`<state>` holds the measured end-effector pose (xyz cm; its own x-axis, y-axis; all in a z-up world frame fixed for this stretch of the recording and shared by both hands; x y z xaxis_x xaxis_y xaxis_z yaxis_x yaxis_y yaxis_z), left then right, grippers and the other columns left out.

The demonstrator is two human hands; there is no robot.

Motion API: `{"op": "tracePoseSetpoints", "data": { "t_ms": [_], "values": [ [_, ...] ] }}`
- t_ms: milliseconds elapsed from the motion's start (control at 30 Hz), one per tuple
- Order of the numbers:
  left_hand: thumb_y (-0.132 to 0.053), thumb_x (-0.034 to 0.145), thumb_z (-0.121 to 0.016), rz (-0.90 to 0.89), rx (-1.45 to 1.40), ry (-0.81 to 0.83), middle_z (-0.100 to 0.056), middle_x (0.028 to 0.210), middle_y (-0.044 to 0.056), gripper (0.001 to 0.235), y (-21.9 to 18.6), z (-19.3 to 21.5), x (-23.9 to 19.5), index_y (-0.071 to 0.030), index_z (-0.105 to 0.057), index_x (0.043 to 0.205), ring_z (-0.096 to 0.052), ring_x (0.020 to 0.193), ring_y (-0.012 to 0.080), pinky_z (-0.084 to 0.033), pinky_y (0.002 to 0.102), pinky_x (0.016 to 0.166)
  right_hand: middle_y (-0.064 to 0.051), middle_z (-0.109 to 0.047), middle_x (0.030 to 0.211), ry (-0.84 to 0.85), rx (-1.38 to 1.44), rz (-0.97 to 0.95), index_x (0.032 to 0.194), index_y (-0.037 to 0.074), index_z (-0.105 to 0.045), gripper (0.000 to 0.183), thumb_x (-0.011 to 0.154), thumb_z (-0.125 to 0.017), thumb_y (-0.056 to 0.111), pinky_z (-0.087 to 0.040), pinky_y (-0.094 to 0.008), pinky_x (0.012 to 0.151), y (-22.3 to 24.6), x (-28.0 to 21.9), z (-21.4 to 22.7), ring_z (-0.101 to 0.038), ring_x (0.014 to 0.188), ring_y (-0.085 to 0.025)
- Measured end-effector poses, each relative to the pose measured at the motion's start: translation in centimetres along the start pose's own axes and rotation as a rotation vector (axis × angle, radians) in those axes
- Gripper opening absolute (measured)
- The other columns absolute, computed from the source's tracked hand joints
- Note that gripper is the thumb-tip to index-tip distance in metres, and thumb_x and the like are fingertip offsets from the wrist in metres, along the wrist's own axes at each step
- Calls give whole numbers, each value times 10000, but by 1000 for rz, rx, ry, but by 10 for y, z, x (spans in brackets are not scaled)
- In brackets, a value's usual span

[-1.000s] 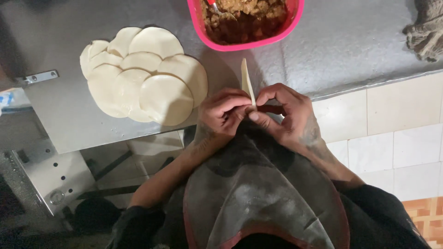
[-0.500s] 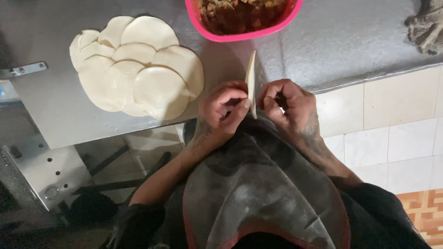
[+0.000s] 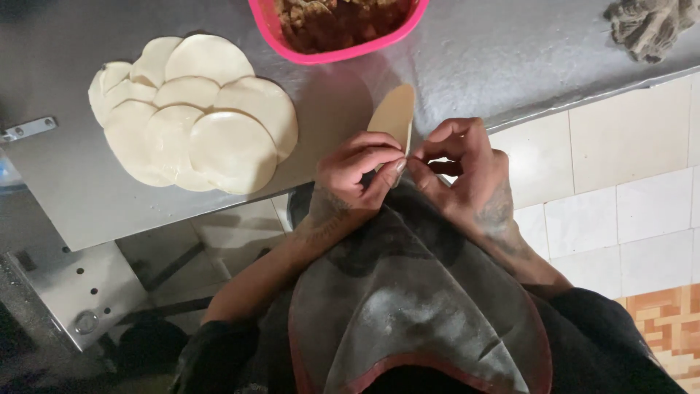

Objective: The person is separating and arranging pre-cut circular dough wrappers on a stainless steel counter.

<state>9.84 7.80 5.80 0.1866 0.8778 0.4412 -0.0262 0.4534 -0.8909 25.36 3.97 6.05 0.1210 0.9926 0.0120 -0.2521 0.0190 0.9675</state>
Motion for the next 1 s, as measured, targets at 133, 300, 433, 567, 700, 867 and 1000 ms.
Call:
{"op": "tracePoseSetpoints", "data": {
  "t_ms": [133, 300, 433, 567, 700, 867, 1000],
  "values": [
    [-59, 912, -749, 16, -21, 64, -748, 845, 104, 81, 2, -8, 3, -36, -766, 836, -733, 739, 282, -595, 352, 627, -139, -682, 760, -98, -19, -16, 1053, 18, -426, 334, 871, -680, -102, -638, -418, 670, -12, 1, 2, -698, 662, -283],
    [-11, 902, -745, 125, -129, 73, -741, 827, 145, 56, 16, -10, 0, 21, -760, 858, -704, 699, 238, -552, 313, 563, -161, -639, 792, -30, 276, -111, 1018, 44, -341, 317, 877, -576, -115, -626, -429, 630, -49, 2, -5, -671, 720, -264],
    [-19, 908, -768, 135, -223, 1, -748, 853, 151, 62, 37, -7, -14, 42, -761, 899, -717, 748, 220, -576, 320, 611, -118, -632, 831, -63, 458, -127, 1056, 69, -375, 330, 887, -611, -89, -614, -352, 624, -72, 1, -10, -652, 770, -204],
    [-29, 896, -780, 121, -191, -5, -752, 844, 153, 72, 36, -8, -16, 36, -765, 868, -729, 737, 244, -573, 322, 590, -165, -649, 855, 3, 445, -131, 1094, 47, -387, 399, 889, -703, -84, -600, -375, 625, -67, -1, -7, -663, 775, -243],
    [-15, 878, -780, 112, -93, 95, -762, 860, 137, 39, 28, -11, -10, 14, -770, 853, -748, 759, 296, -564, 351, 570, -176, -635, 821, -7, 400, -146, 1100, 44, -376, 398, 882, -677, -99, -596, -369, 600, -67, 1, -6, -653, 747, -244],
    [-31, 898, -777, 49, -139, 62, -761, 862, 135, 42, 17, -11, -3, 11, -776, 900, -743, 770, 256, -566, 303, 580, -173, -630, 747, -84, 310, -140, 1040, 67, -350, 387, 825, -594, -145, -585, -363, 562, -65, 2, -6, -636, 659, -240],
    [-97, 862, -832, 349, -261, 50, -756, 902, 138, 170, 36, -10, -9, 19, -756, 960, -754, 827, 229, -649, 371, 639, -177, -622, 745, -76, 293, -146, 1012, 79, -341, 349, 835, -545, -142, -577, -365, 532, -70, 4, -5, -655, 638, -259]
  ]
}}
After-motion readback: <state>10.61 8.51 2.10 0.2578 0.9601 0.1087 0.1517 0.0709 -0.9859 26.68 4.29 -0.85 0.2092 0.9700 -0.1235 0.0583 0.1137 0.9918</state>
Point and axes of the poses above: each hand's wrist, its own x-axis towards the middle knuckle, its own z-axis out of the back of the hand, y = z × x, the point moved 9 cm from there along x, towards the middle knuckle
